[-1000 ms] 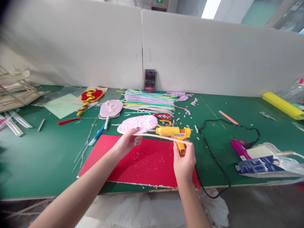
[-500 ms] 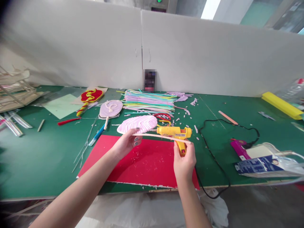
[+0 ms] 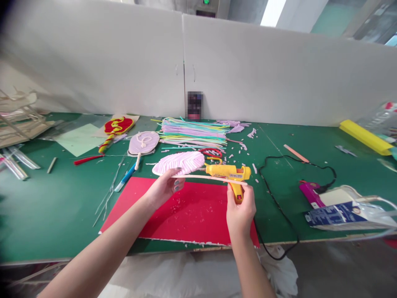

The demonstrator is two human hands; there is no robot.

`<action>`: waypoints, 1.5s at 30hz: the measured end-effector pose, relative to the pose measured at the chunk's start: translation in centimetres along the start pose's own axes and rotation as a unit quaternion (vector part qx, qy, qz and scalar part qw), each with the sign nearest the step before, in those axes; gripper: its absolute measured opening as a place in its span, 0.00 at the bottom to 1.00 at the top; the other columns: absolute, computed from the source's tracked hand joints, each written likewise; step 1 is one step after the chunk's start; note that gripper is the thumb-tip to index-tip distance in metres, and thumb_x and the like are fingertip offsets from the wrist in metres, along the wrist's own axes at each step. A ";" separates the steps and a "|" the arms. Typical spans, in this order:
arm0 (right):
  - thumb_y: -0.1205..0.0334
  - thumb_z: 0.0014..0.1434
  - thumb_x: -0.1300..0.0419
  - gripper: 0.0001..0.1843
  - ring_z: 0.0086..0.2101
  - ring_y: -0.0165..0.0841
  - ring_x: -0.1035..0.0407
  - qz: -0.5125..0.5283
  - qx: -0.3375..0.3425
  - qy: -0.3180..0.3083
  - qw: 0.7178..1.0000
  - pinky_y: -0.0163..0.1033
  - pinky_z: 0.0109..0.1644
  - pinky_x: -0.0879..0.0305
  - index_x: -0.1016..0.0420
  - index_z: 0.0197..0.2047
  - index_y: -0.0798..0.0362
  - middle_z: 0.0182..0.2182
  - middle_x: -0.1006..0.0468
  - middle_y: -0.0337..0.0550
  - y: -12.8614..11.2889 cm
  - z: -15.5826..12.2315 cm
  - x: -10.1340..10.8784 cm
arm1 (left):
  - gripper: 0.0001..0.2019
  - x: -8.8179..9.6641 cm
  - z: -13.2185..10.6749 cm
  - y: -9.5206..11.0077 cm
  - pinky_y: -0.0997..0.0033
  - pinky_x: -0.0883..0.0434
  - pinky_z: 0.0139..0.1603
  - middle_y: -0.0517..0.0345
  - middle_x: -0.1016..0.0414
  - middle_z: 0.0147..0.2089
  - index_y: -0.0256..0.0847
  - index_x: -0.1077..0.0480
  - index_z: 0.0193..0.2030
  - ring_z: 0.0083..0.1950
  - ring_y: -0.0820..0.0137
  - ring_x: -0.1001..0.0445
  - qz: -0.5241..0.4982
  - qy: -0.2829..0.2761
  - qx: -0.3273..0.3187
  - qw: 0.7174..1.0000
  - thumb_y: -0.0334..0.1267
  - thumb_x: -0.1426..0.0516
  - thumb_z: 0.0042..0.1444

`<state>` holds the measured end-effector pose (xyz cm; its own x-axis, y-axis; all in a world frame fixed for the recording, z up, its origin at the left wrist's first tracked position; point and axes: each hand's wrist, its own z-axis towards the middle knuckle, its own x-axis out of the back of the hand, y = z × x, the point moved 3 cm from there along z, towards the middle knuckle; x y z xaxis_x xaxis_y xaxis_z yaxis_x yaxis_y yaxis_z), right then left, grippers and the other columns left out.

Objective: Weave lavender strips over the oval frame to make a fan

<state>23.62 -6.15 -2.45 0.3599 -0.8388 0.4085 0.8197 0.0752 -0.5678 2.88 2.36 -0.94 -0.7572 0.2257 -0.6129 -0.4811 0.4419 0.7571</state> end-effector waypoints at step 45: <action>0.36 0.52 0.46 0.31 0.34 0.43 0.35 -0.209 -0.055 -0.151 0.965 0.46 0.37 0.37 0.26 0.42 0.57 0.30 0.30 0.49 8.6 3.0 2.2 | 0.15 1.1 -4.6 -0.2 0.79 0.49 0.15 0.64 0.39 0.17 0.37 0.37 0.21 0.15 0.80 0.43 0.183 0.054 0.160 0.969 0.45 0.38 0.46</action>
<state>32.81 -5.74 -4.35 0.1352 -0.5866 0.7985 0.8754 -0.3068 -0.3736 0.11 -1.45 -0.79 -0.9008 0.3342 -0.2772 -0.0236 0.5997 0.7999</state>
